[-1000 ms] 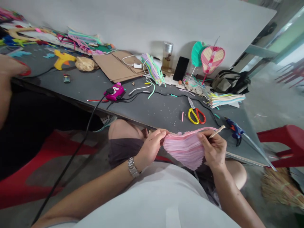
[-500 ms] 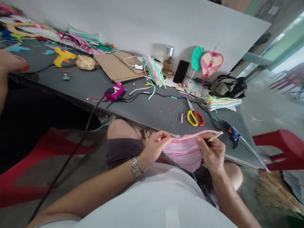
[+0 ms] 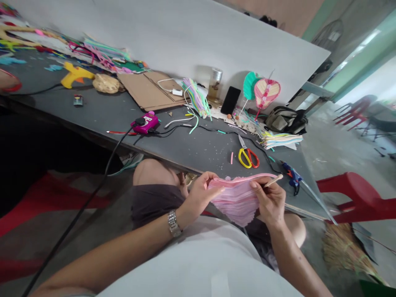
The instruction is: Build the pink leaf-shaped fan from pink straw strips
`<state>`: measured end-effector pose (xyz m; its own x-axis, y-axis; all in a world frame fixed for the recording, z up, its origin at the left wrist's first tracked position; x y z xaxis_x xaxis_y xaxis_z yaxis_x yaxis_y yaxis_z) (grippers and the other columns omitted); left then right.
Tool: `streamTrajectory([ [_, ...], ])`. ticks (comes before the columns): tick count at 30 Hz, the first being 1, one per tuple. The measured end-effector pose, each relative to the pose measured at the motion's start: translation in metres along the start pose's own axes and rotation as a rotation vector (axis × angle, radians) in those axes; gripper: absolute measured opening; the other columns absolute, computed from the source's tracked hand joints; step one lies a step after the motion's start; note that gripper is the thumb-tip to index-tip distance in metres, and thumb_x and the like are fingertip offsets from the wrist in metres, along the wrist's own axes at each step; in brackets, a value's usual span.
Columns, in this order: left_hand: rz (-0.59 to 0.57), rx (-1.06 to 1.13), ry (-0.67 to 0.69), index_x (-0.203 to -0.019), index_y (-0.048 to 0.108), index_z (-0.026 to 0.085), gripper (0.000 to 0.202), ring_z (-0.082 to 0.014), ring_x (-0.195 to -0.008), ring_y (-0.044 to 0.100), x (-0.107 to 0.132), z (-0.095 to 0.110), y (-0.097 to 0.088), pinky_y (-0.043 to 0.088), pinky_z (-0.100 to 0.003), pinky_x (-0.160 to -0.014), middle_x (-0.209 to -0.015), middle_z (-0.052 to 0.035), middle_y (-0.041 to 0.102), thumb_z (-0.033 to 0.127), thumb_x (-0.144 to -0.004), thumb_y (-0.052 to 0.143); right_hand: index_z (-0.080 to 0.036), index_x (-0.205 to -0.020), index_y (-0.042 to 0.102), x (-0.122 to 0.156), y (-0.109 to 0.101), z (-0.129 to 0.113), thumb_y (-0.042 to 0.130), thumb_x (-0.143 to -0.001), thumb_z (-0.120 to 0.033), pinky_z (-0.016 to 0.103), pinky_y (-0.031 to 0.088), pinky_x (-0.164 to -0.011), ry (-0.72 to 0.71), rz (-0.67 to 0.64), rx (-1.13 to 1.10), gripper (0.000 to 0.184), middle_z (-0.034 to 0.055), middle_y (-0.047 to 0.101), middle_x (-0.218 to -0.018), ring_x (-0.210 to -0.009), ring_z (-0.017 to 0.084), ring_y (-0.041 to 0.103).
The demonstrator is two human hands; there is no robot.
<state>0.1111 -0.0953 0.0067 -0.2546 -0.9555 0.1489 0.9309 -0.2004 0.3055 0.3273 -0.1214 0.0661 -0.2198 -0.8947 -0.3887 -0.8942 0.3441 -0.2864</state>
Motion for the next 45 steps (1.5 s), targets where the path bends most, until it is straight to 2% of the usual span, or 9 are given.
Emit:
streamTrajectory([
  [6, -0.029, -0.062, 0.084, -0.142, 0.055, 0.018, 0.073, -0.0205, -0.098, 0.064, 0.000, 0.002, -0.002, 0.049, -0.033, -0.091, -0.106, -0.0058, 0.070, 0.028, -0.075, 0.081, -0.020, -0.082, 0.077, 0.001, 0.000, -0.002, 0.080, -0.086, -0.038, 0.027, 0.048, -0.064, -0.010, -0.006, 0.009, 0.018, 0.0011, 0.071, -0.072, -0.066, 0.016, 0.061],
  [9, -0.084, -0.098, 0.105, -0.124, 0.068, 0.017, 0.050, -0.0230, -0.105, 0.064, 0.002, 0.007, -0.001, 0.049, -0.033, -0.093, -0.115, -0.0098, 0.072, 0.030, -0.077, 0.079, -0.021, -0.082, 0.077, 0.000, 0.000, -0.004, 0.080, -0.086, -0.038, 0.027, 0.048, -0.064, -0.018, 0.011, 0.008, 0.018, 0.0011, 0.071, -0.072, -0.067, 0.016, 0.062],
  [12, -0.066, -0.094, 0.084, -0.100, 0.073, 0.016, 0.029, -0.0213, -0.095, 0.064, 0.001, 0.010, -0.004, 0.049, -0.031, -0.085, -0.100, -0.0079, 0.073, 0.037, -0.081, 0.076, -0.021, -0.082, 0.077, 0.000, 0.002, -0.004, 0.079, -0.086, -0.037, 0.027, 0.047, -0.064, -0.017, -0.004, 0.014, 0.017, 0.0007, 0.071, -0.072, -0.067, 0.015, 0.061],
  [23, 0.002, 0.123, 0.006, -0.078, 0.061, 0.017, 0.031, -0.0131, -0.073, 0.051, -0.003, -0.005, -0.005, 0.039, -0.026, -0.072, -0.076, 0.0014, 0.059, 0.042, -0.079, 0.079, -0.021, -0.082, 0.077, 0.005, 0.002, 0.005, 0.080, -0.085, -0.039, 0.028, 0.050, -0.066, 0.002, -0.002, 0.021, 0.019, 0.0013, 0.071, -0.072, -0.067, 0.016, 0.062],
  [28, -0.004, 0.109, 0.003, -0.079, 0.059, 0.018, 0.028, -0.0151, -0.075, 0.053, -0.004, -0.006, -0.008, 0.040, -0.028, -0.072, -0.078, 0.0001, 0.060, 0.041, -0.082, 0.074, -0.021, -0.092, 0.079, 0.003, 0.005, 0.006, 0.081, -0.084, -0.040, 0.028, 0.051, -0.065, 0.029, -0.079, -0.026, 0.021, 0.0020, 0.073, -0.076, -0.068, 0.017, 0.063],
  [32, -0.003, -0.034, 0.113, -0.079, 0.059, 0.019, 0.023, -0.0151, -0.076, 0.052, -0.004, 0.018, -0.010, 0.040, -0.027, -0.070, -0.079, -0.0001, 0.060, 0.039, -0.084, 0.070, -0.023, -0.108, 0.079, -0.011, 0.012, -0.014, 0.084, -0.080, -0.042, 0.029, 0.052, -0.067, 0.011, -0.153, -0.079, 0.034, 0.0046, 0.077, -0.091, -0.075, 0.018, 0.066],
  [39, -0.007, -0.154, 0.192, -0.076, 0.058, 0.019, 0.021, -0.0118, -0.067, 0.045, -0.006, 0.051, -0.009, 0.035, -0.025, -0.062, -0.072, 0.0028, 0.052, 0.036, -0.080, 0.070, -0.020, -0.073, 0.074, -0.037, 0.035, -0.050, 0.082, -0.079, -0.043, 0.027, 0.043, -0.058, 0.038, -0.218, -0.129, 0.025, 0.0018, 0.068, -0.070, -0.064, 0.015, 0.055],
  [42, 0.018, -0.145, 0.172, -0.080, 0.059, 0.019, 0.022, -0.0115, -0.068, 0.048, -0.007, 0.050, -0.010, 0.038, -0.024, -0.064, -0.074, 0.0029, 0.056, 0.035, -0.076, 0.073, -0.019, -0.071, 0.072, -0.041, 0.041, -0.052, 0.082, -0.078, -0.041, 0.026, 0.040, -0.057, 0.050, -0.217, -0.157, 0.025, 0.0005, 0.064, -0.068, -0.063, 0.013, 0.051],
  [45, -0.017, -0.116, 0.079, -0.100, 0.061, 0.019, 0.037, -0.0140, -0.071, 0.057, -0.008, 0.043, -0.008, 0.043, -0.025, -0.067, -0.078, 0.0011, 0.065, 0.036, -0.072, 0.079, -0.019, -0.073, 0.073, -0.043, 0.042, -0.048, 0.081, -0.079, -0.039, 0.026, 0.040, -0.058, 0.044, -0.205, -0.144, 0.022, 0.0004, 0.063, -0.068, -0.063, 0.013, 0.050],
])
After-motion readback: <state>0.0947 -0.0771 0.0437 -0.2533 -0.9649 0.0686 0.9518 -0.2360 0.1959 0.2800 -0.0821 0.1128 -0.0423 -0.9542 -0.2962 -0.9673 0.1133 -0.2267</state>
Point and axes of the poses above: each hand's wrist, its own x-axis away from the middle knuckle, its own y-axis out of the palm, z = x × y, the point moved 7 cm from there along -x, towards the middle knuckle
